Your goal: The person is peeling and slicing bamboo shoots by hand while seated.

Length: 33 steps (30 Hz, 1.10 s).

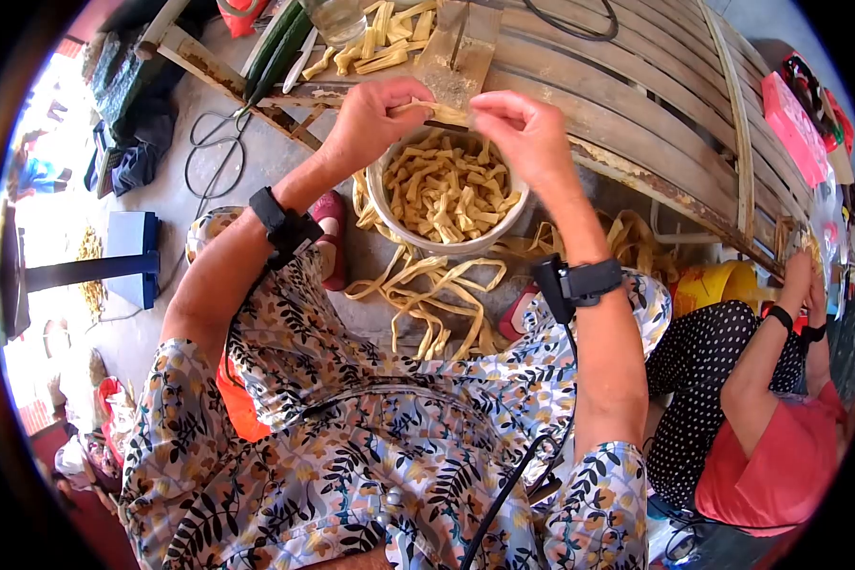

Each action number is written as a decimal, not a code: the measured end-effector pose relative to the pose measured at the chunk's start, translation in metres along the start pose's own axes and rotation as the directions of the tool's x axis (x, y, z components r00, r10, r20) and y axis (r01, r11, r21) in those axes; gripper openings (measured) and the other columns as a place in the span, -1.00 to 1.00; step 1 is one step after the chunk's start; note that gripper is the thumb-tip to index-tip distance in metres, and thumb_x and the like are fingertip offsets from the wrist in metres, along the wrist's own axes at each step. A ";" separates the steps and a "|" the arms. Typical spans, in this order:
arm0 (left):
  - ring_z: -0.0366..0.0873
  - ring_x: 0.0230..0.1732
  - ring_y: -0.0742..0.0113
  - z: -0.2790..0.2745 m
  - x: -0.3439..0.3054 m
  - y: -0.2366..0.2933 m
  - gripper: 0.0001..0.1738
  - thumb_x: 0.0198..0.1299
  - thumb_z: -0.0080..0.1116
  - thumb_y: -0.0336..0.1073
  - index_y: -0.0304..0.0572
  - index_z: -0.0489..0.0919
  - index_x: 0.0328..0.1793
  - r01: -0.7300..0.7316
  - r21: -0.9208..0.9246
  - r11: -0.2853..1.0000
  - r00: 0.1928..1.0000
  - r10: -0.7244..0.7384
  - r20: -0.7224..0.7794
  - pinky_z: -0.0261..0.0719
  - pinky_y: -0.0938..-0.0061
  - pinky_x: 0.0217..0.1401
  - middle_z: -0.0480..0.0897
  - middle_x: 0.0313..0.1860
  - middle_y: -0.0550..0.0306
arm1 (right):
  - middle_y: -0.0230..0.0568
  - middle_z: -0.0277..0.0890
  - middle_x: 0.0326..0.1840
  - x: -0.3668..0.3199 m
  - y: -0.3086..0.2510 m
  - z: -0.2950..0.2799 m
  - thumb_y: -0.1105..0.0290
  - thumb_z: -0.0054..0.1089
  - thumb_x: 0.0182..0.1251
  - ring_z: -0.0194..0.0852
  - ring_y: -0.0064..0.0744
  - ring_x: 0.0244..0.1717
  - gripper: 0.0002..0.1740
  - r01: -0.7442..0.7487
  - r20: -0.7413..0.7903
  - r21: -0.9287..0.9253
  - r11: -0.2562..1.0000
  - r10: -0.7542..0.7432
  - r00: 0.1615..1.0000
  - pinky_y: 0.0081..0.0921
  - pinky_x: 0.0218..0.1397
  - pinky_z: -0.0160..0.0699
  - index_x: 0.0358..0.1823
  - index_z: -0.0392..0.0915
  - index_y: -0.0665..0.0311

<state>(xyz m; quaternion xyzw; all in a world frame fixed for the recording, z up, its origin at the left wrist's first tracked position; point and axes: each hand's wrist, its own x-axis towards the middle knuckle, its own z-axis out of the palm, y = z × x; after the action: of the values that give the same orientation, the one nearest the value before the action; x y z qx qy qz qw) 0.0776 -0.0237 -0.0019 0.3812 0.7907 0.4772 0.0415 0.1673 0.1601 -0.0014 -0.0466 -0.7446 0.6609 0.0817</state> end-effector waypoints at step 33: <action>0.27 -0.71 0.63 0.034 -0.023 0.000 -0.45 0.09 0.09 0.09 -0.36 0.47 -0.15 0.683 -0.724 0.103 0.714 0.114 0.690 0.21 0.80 -0.66 0.48 -0.53 0.21 | -0.42 0.49 -0.47 -0.015 -0.025 0.021 0.35 0.26 0.05 0.41 -0.63 -0.49 -0.66 0.045 0.247 -0.140 0.989 -0.009 0.969 -0.64 -0.38 0.40 -0.09 0.55 0.24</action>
<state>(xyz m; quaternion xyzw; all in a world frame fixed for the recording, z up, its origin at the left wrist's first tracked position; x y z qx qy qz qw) 0.1079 -0.0138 -0.0270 0.2129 0.2963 0.6957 0.6188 0.1796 0.1340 0.0206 0.0399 -0.7955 0.6046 -0.0058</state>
